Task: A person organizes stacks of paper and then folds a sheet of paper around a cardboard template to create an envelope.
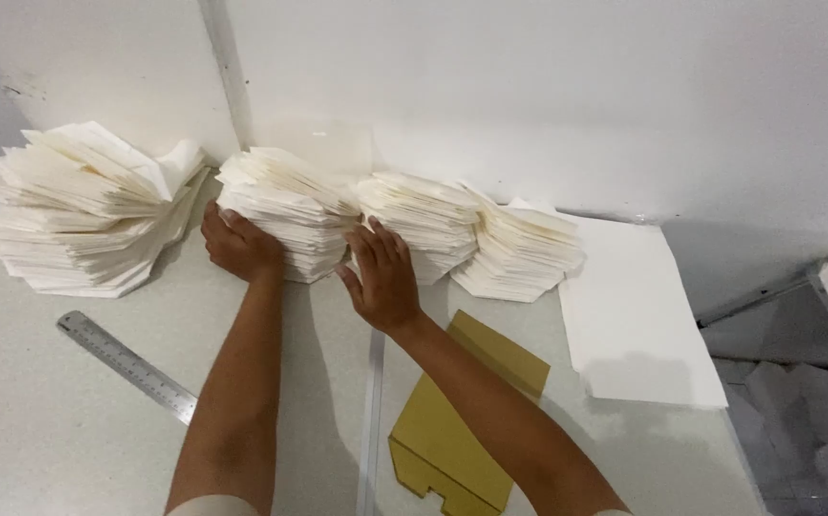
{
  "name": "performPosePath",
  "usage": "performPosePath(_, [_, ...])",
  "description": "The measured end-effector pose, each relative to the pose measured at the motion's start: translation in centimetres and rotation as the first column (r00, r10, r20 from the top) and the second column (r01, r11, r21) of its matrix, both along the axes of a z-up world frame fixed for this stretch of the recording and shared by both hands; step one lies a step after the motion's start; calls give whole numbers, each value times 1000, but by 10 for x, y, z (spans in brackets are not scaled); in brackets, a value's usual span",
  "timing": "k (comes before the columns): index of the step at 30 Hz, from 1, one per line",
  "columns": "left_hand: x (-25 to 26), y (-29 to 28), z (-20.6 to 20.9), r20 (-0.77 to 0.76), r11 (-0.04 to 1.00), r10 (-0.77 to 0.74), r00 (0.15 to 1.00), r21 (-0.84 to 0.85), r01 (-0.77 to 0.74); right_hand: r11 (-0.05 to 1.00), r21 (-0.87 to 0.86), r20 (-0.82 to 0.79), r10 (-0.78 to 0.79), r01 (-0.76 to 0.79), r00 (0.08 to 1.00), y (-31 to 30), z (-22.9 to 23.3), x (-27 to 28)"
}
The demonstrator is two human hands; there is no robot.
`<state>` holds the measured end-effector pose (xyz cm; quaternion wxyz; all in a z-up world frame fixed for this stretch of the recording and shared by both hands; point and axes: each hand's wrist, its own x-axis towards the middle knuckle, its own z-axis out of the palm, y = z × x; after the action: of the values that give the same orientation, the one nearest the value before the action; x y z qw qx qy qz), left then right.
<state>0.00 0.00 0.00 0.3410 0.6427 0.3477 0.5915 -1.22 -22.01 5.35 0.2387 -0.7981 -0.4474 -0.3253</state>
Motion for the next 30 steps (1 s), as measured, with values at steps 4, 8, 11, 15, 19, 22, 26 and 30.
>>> performPosePath(4, [2, 1, 3, -48, 999, -31, 998, -42, 29, 1000, 9, -63, -10, 10, 998, -30, -4, 2])
performPosePath(8, [6, -6, -6, -131, 996, -30, 991, -91, 19, 999, 3, -155, -41, 42, 987, -40, -12, 0])
performPosePath(11, [8, -9, -11, -155, 995, -25, 988, -101, 9, 1000, -9, -179, -22, 21, 984, -33, -20, -4])
performPosePath(15, [10, 10, -13, -200, 996, -28, 979, -92, 10, 1000, -26, -164, 5, -10, 986, -33, -21, -8])
performPosePath(19, [-8, 14, 50, -46, 945, -205, 978, 250, 210, 999, -40, -155, -1, -5, 988, -45, -25, -12])
performPosePath(22, [-4, 12, 83, -120, 834, -343, 932, 417, 361, 998, -62, -184, 15, -27, 983, -48, -33, -20])
performPosePath(26, [10, 8, 78, -497, 643, -149, 855, 608, 466, 992, -105, -214, 53, -77, 975, -45, -40, -33])
performPosePath(30, [21, 13, 28, -432, 671, 203, 879, 715, 197, 989, -118, -214, 62, -89, 975, -44, -42, -36])
